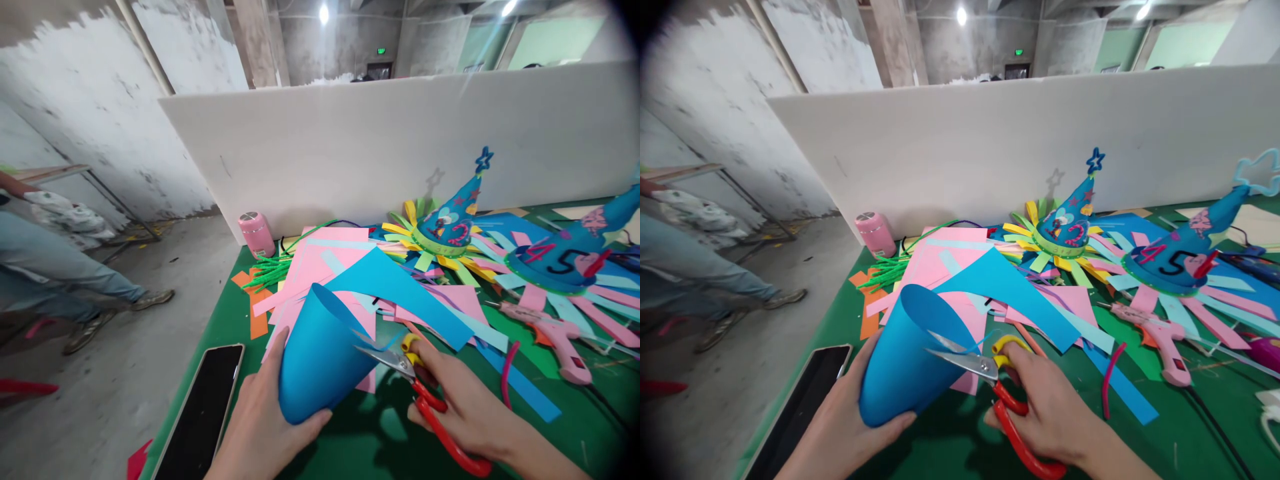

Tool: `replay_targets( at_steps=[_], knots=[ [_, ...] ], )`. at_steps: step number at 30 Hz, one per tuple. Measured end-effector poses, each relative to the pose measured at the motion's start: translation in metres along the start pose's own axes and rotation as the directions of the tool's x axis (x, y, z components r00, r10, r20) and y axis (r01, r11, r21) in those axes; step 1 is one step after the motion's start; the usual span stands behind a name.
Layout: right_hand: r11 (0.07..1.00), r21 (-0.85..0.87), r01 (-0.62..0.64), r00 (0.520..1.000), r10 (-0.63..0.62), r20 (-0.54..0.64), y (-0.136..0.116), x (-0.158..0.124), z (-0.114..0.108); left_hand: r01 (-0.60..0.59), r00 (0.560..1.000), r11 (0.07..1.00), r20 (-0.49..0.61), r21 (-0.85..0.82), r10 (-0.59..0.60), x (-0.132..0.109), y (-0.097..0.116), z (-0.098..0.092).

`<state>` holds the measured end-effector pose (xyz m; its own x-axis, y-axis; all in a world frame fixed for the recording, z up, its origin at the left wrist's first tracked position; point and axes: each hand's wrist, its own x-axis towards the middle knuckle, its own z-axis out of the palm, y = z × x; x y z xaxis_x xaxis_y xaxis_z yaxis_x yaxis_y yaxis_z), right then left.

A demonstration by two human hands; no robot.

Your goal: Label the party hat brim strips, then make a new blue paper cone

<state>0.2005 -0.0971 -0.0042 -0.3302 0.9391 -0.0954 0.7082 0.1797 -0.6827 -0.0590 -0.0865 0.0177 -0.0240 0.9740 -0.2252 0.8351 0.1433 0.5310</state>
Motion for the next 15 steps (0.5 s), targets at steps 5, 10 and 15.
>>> replay_targets(
  at_steps=[5,10,15],
  knots=[
    [0.999,0.035,-0.009,1.0,0.008,0.005,0.0018,0.0002,0.0031,0.016,1.0,1.0,0.012,0.016,-0.016,0.0004,0.0023,-0.0011],
    [0.999,0.041,0.002,1.0,-0.002,-0.004,0.0001,0.0011,0.0005,0.013,1.0,0.997,0.02,0.076,-0.015,0.0017,0.0046,-0.0011],
    [0.999,-0.012,0.033,0.999,-0.033,-0.043,-0.0045,0.0037,-0.0015,0.03,0.999,0.993,0.027,0.118,-0.033,0.0007,0.0056,-0.0001]
  ],
)
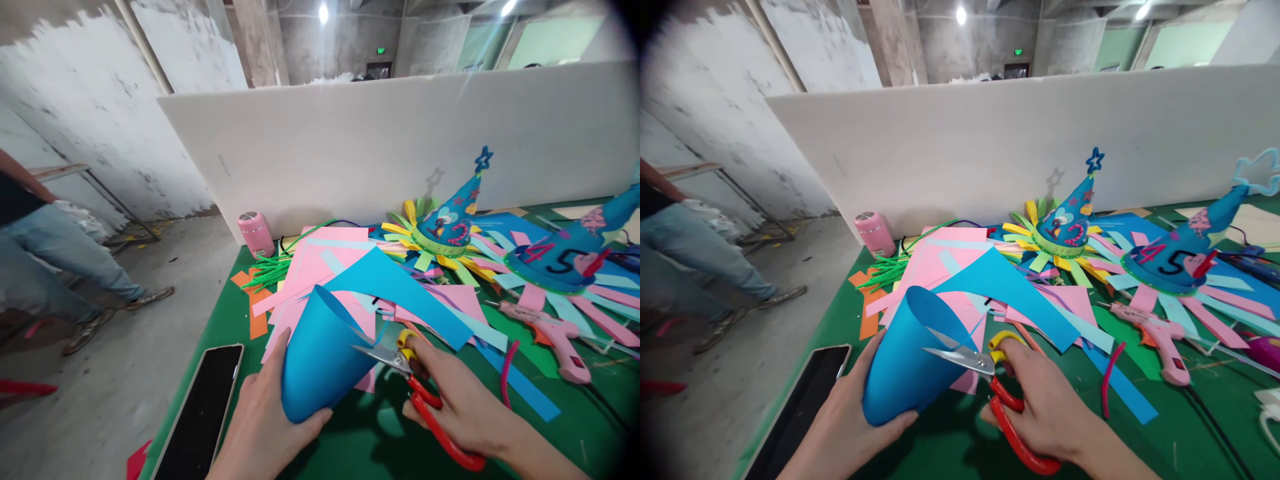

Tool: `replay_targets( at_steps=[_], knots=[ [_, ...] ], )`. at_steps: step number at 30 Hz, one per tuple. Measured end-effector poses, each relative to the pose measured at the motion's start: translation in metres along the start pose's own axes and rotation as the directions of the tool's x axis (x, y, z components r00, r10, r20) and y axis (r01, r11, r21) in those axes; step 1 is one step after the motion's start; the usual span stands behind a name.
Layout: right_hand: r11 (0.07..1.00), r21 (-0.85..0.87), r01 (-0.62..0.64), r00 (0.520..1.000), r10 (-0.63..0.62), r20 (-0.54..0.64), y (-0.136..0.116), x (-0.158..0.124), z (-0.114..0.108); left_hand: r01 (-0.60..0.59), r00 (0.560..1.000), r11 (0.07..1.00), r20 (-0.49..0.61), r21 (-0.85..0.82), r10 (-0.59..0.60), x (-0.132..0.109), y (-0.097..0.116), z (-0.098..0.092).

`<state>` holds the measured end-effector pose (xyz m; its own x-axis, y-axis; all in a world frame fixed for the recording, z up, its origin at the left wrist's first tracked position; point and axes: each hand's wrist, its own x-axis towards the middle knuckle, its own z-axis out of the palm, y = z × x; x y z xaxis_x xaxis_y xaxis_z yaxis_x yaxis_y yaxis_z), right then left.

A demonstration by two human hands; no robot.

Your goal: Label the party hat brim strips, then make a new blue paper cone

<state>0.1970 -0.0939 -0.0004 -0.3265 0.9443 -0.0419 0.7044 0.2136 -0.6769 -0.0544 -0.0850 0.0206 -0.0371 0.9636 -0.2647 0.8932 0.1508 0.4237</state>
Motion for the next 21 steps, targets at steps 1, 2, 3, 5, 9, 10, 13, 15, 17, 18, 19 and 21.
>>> replay_targets(
  at_steps=[1,2,3,5,9,10,13,15,17,18,19,21],
  knots=[
    [1.0,-0.007,0.006,1.0,-0.006,-0.007,0.0,0.0,0.0,-0.002,1.0,1.0,-0.004,0.004,0.002,0.0,0.0,0.0],
    [1.0,-0.011,0.01,1.0,-0.01,-0.016,-0.001,0.001,0.001,-0.005,1.0,1.0,-0.008,0.008,0.005,0.0,0.0,0.0],
    [1.0,-0.011,0.011,1.0,-0.011,-0.02,-0.001,0.001,0.001,-0.006,1.0,1.0,-0.01,0.011,0.006,0.0,0.001,0.0],
    [1.0,0.003,0.002,1.0,-0.002,-0.017,0.0,0.001,0.002,-0.004,1.0,1.0,-0.013,0.018,0.004,0.0,0.002,-0.001],
    [0.998,0.056,-0.021,1.0,0.02,0.021,0.0,0.001,0.002,0.004,1.0,0.999,-0.019,0.037,-0.003,0.0,0.003,-0.001],
    [0.998,0.064,-0.024,0.999,0.022,0.026,0.0,0.001,0.003,0.004,1.0,0.999,-0.022,0.041,-0.003,0.0,0.003,-0.001],
    [0.996,0.083,-0.033,0.999,0.03,0.035,0.002,0.001,0.004,0.007,0.999,0.999,-0.032,0.041,-0.006,0.0,0.002,0.0],
    [0.995,0.096,-0.039,0.999,0.035,0.041,0.003,0.0,0.005,0.006,0.999,1.0,-0.037,0.028,-0.005,0.0,0.0,0.001],
    [0.995,0.092,-0.041,0.998,0.037,0.044,0.005,0.0,0.006,-0.001,0.999,1.0,-0.04,0.012,0.001,0.0,-0.002,0.002],
    [0.996,0.083,-0.039,0.998,0.036,0.043,0.006,-0.001,0.006,-0.007,0.999,1.0,-0.041,-0.004,0.006,0.0,-0.004,0.002],
    [0.997,0.072,-0.036,0.999,0.033,0.042,0.007,-0.001,0.006,-0.017,0.999,0.999,-0.038,-0.034,0.016,0.0,-0.005,0.002],
    [0.998,0.061,-0.025,0.999,0.023,0.039,0.008,-0.002,0.006,-0.05,0.999,0.987,-0.014,-0.155,0.048,0.0,-0.009,0.001]
  ],
)
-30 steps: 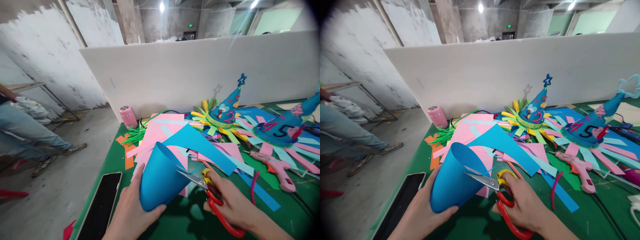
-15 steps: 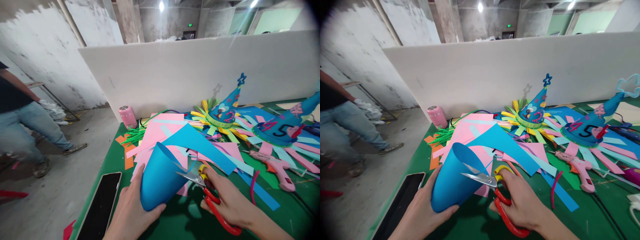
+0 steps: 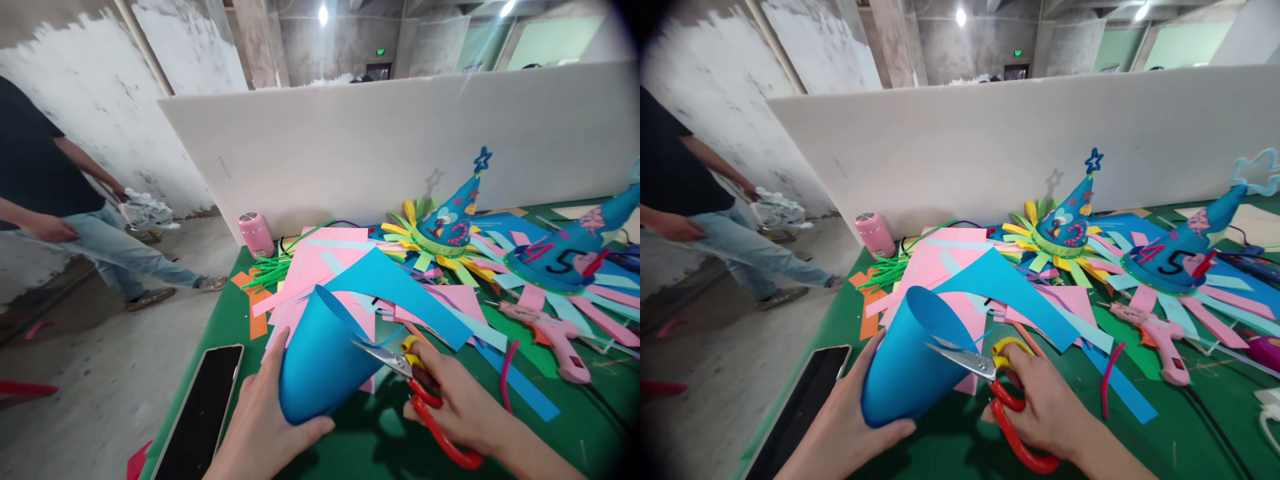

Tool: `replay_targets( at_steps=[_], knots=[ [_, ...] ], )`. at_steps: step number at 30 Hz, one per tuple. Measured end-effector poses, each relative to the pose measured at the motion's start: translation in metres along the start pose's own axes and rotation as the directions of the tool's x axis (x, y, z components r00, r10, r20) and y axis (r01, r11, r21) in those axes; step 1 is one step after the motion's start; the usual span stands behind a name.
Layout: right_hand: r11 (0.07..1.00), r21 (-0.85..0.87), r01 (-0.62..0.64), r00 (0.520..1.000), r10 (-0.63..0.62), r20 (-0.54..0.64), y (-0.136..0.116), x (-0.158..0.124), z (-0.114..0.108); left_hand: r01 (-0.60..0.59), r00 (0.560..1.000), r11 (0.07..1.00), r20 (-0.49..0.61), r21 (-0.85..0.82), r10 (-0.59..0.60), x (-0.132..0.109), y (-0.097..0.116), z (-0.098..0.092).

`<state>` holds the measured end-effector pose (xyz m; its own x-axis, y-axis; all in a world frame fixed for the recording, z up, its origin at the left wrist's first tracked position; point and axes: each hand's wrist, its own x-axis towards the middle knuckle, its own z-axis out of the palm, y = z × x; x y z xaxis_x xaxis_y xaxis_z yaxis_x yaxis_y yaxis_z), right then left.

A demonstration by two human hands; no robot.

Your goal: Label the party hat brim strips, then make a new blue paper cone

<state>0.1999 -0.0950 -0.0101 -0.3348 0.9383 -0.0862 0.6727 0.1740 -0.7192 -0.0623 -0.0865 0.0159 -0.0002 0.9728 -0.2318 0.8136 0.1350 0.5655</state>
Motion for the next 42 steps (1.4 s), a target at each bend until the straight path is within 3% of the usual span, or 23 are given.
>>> replay_targets(
  at_steps=[4,8,12,20,26,42],
  knots=[
    [1.0,0.007,0.029,0.999,-0.029,-0.014,0.002,-0.001,0.0,-0.082,0.988,0.957,0.102,-0.28,0.115,0.006,-0.008,-0.009],
    [0.999,0.027,0.026,1.0,-0.026,-0.011,0.003,-0.003,0.0,-0.121,0.965,0.933,0.18,-0.339,0.19,0.014,-0.014,-0.013],
    [1.0,0.003,0.024,1.0,-0.024,-0.02,0.004,-0.004,-0.001,-0.11,0.966,0.915,0.176,-0.388,0.191,0.015,-0.016,-0.007],
    [0.995,-0.089,0.054,0.997,-0.059,-0.051,0.003,-0.001,-0.003,0.001,0.993,0.944,0.111,-0.331,0.038,0.006,-0.001,-0.004],
    [0.994,-0.096,0.049,0.994,-0.058,-0.091,0.002,0.001,-0.002,0.003,0.995,0.964,0.094,-0.266,0.023,0.003,0.006,-0.003],
    [1.0,0.016,0.014,1.0,-0.014,-0.017,0.004,0.0,0.001,0.037,0.995,0.968,0.102,-0.249,-0.012,0.004,0.007,-0.005]
  ],
)
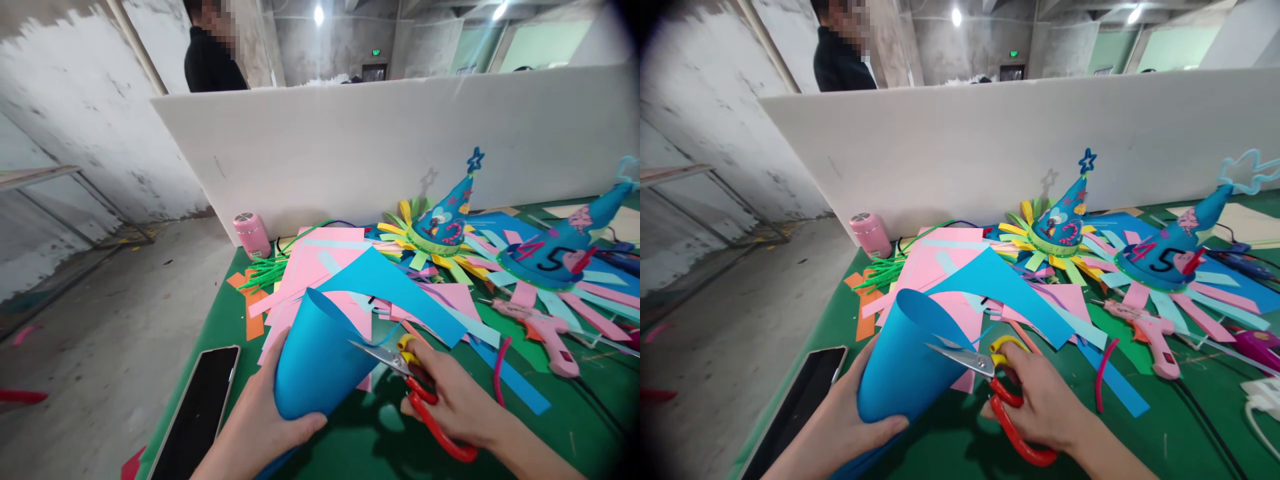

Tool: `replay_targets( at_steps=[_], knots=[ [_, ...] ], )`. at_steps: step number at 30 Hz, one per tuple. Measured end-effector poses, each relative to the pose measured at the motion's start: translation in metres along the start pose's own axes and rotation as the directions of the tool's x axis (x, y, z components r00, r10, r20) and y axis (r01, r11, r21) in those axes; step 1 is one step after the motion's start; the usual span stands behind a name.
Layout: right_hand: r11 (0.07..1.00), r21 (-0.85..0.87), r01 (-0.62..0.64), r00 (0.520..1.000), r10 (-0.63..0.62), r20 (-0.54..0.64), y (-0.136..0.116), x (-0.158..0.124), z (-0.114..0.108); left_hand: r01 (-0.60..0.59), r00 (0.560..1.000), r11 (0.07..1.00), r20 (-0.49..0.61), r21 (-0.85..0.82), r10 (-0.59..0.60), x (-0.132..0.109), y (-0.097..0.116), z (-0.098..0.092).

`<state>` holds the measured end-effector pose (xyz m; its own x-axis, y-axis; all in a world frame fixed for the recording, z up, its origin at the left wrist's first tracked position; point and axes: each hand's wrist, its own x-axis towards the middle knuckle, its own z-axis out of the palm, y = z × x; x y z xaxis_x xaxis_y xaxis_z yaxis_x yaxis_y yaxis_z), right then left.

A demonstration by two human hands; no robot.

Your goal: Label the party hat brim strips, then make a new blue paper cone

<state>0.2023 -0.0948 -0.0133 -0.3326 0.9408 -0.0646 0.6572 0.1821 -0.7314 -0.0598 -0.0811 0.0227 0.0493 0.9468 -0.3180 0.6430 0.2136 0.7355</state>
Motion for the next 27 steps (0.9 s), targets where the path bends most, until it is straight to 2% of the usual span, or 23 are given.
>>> replay_targets(
  at_steps=[5,10,16,20,27],
  knots=[
    [1.0,-0.007,-0.01,1.0,0.01,-0.012,-0.003,0.0,-0.001,0.007,1.0,0.996,-0.021,0.092,-0.005,0.001,0.0,0.001],
    [0.998,-0.066,0.011,0.998,-0.014,-0.057,-0.004,0.003,0.0,0.0,0.998,0.999,-0.065,0.037,0.003,-0.001,0.002,0.004],
    [1.0,-0.014,0.008,0.999,-0.009,-0.035,-0.004,0.002,0.001,-0.017,0.999,0.993,-0.026,0.115,0.02,0.001,-0.006,0.002],
    [1.0,-0.008,0.018,1.0,-0.018,-0.013,-0.003,0.001,0.0,-0.027,0.996,0.99,-0.085,0.136,0.039,0.002,-0.009,0.001],
    [0.999,-0.019,0.027,1.0,-0.027,-0.002,0.0,0.001,0.002,-0.007,0.997,0.961,-0.066,0.277,0.026,0.003,-0.014,-0.003]
  ],
)
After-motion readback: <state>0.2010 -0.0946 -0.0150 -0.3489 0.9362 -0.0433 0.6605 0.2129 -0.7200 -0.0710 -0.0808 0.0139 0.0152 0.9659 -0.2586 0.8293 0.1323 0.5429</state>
